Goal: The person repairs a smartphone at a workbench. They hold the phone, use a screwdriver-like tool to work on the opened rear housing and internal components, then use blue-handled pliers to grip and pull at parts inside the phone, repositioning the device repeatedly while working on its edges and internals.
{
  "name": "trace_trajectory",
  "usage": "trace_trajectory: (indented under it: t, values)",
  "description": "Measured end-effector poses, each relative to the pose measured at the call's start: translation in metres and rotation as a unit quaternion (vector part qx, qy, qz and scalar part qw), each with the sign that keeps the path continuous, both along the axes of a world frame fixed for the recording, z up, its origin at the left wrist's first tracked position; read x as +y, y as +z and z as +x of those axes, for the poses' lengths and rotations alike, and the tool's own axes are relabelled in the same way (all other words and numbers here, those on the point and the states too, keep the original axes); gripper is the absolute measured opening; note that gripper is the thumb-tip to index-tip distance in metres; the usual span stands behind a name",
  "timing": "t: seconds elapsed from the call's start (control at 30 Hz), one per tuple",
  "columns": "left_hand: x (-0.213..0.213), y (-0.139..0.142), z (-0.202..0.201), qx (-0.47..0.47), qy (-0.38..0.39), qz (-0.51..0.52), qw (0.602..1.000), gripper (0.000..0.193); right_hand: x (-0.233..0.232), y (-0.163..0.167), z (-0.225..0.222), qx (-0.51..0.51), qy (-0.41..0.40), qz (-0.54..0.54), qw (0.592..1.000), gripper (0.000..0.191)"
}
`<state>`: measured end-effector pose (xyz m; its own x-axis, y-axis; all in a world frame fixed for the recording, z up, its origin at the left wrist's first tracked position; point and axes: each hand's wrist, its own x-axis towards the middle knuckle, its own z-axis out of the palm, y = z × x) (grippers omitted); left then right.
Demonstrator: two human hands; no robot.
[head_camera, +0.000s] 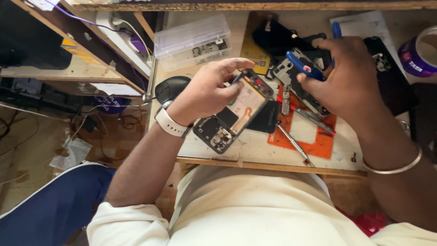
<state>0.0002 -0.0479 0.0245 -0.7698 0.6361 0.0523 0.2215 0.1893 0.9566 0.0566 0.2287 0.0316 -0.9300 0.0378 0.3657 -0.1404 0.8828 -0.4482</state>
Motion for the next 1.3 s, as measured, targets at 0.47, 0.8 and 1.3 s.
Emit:
trace_trajectory:
  t: [0.47, 0.8, 1.3]
  values:
    - [0.002, 0.004, 0.005, 0.008, -0.017, -0.032, 0.999, 0.046, 0.009, 0.011, 0.011, 0.069, 0.276, -0.389, 0.876, 0.097]
    - [0.003, 0.010, 0.009, 0.047, -0.009, -0.041, 0.998, 0.043, 0.007, 0.022, 0.015, -0.070, 0.318, -0.567, 0.757, 0.094]
    - [0.006, 0.016, 0.016, 0.105, 0.060, -0.010, 0.993, 0.043, -0.013, 0.033, 0.019, 0.043, 0.362, -0.362, 0.858, 0.059]
